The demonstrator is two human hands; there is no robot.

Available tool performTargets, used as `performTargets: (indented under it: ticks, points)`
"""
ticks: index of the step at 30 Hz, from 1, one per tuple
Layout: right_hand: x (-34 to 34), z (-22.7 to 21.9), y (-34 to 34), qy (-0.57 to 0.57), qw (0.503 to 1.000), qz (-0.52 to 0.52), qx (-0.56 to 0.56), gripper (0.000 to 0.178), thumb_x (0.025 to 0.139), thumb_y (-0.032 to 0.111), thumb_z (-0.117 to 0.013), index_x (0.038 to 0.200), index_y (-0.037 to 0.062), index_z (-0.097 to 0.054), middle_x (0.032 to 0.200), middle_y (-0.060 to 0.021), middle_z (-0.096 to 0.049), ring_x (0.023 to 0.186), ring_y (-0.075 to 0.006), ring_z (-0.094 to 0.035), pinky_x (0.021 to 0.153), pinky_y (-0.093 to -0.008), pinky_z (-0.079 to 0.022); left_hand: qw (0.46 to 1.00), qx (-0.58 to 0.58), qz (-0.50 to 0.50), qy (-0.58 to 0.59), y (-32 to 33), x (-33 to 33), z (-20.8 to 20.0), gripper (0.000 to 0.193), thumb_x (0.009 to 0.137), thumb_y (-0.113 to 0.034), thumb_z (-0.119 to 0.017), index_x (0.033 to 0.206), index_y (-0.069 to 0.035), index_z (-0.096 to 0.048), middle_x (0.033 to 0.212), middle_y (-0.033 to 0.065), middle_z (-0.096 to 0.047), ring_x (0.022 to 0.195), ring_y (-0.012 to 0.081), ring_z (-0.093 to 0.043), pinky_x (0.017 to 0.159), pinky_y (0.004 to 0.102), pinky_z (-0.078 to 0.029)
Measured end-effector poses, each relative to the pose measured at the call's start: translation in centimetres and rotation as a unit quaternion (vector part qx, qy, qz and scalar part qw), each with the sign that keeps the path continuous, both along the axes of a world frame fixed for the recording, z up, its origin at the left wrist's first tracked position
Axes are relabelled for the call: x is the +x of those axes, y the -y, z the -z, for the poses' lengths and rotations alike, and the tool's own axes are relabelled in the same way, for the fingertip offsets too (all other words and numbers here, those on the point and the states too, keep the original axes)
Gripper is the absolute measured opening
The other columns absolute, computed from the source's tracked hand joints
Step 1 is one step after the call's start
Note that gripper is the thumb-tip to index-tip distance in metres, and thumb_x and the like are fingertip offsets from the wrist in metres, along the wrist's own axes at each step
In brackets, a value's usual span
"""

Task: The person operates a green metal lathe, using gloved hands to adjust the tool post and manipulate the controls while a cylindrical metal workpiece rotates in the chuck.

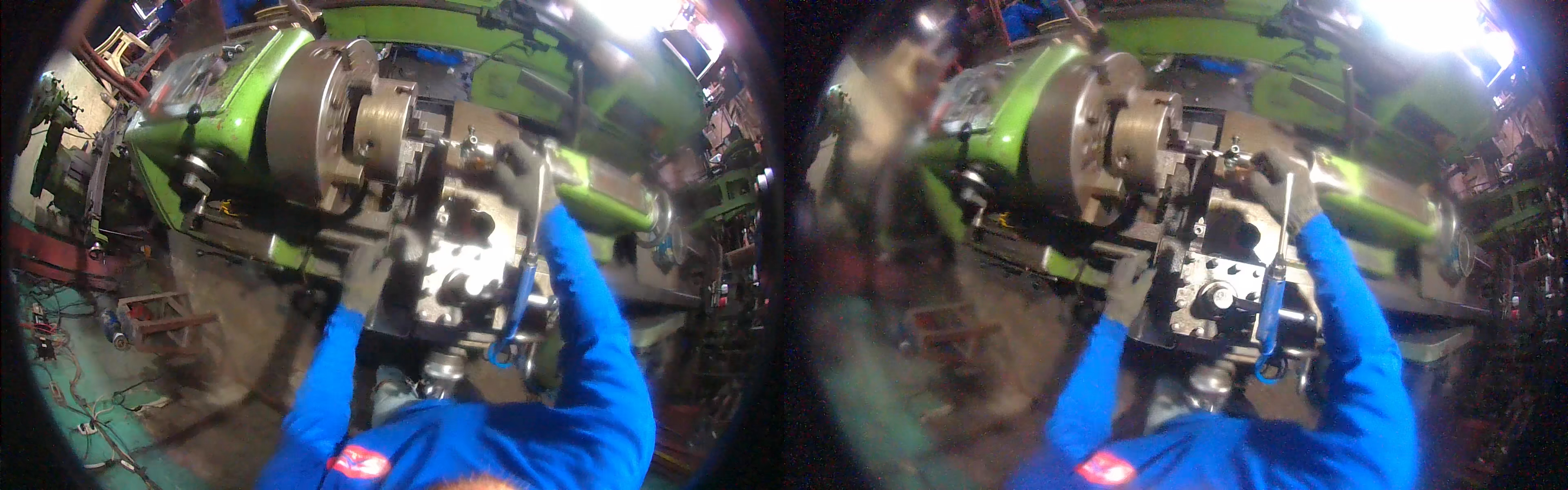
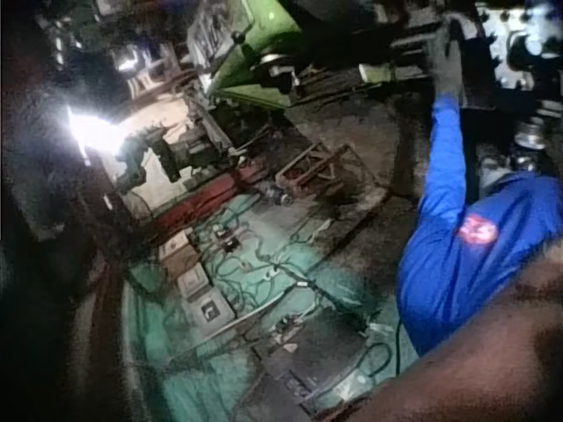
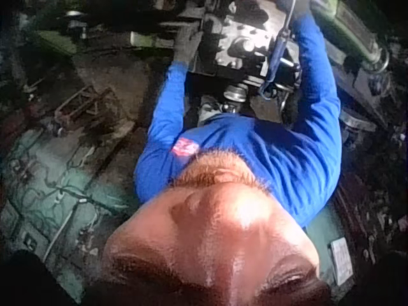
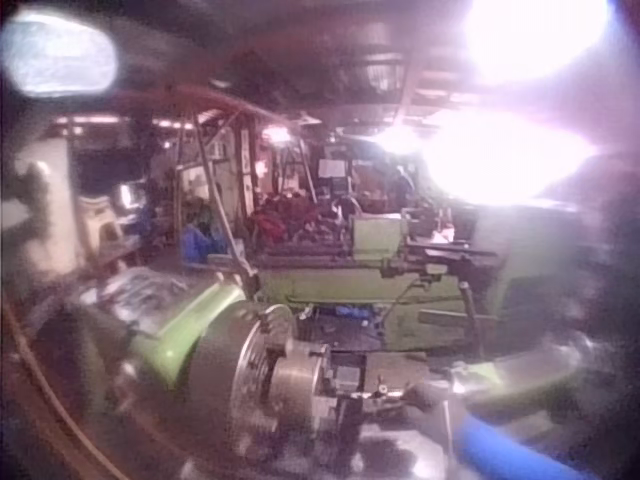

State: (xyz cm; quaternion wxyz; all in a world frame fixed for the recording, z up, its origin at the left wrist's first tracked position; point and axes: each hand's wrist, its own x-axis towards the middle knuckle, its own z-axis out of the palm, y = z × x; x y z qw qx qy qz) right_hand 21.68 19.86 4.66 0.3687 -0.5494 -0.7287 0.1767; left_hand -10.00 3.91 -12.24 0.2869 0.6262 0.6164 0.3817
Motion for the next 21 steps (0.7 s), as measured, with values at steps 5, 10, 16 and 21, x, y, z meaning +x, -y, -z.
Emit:
performTargets:
  ticks: [5,10,16,21]
  points:
    - [3.1,0.1,5.9,0.047,0.998,-0.005,-0.045,0.025,0.089,0.017,-0.072,0.112,0.0049,-0.07,0.095,-0.0173,-0.075,0.088,-0.0271,-0.076,0.08,-0.0392,-0.059,0.959,0.133,0.194,-0.161,-11.2,4.9,-1.0,0.066,0.072,-0.001,-0.081,0.135,-0.008,-0.063,0.112,0.016,-0.07,0.105,0.0368,-0.066,0.094,0.0466,-0.052]
    - [3.7,1.2,7.9,-0.005,0.988,0.005,-0.152,0.026,0.09,0.017,-0.074,0.113,0.0048,-0.071,0.096,-0.018,-0.074,0.087,-0.0254,-0.074,0.079,-0.0379,-0.058,0.91,-0.003,0.333,-0.245,-20.7,9.8,3.9,0.063,0.095,-0.062,-0.058,0.137,-0.016,-0.062,0.109,0.0169,-0.074,0.1,0.0406,-0.07,0.083,0.049,-0.055]
    - [4.3,3.7,8.1,0.083,0.991,-0.039,-0.094,0.024,0.089,0.02,-0.074,0.108,0.0055,-0.072,0.101,-0.0189,-0.072,0.095,-0.04,-0.07,0.084,-0.0453,-0.056,0.872,0.017,0.401,-0.279,-20.2,13.3,2.9,0.059,0.095,-0.059,-0.058,0.139,-0.019,-0.061,0.107,0.0161,-0.075,0.097,0.0404,-0.071,0.083,0.0496,-0.056]
    - [3.0,4.1,6.7,0.158,0.975,-0.052,-0.148,0.024,0.087,0.025,-0.075,0.102,0.0064,-0.071,0.096,-0.0202,-0.072,0.092,-0.0425,-0.069,0.082,-0.0507,-0.055,0.865,-0.032,0.394,-0.31,-19.4,13.0,2.6,0.058,0.094,-0.056,-0.061,0.139,-0.02,-0.061,0.109,0.016,-0.074,0.099,0.0399,-0.071,0.085,0.0491,-0.056]
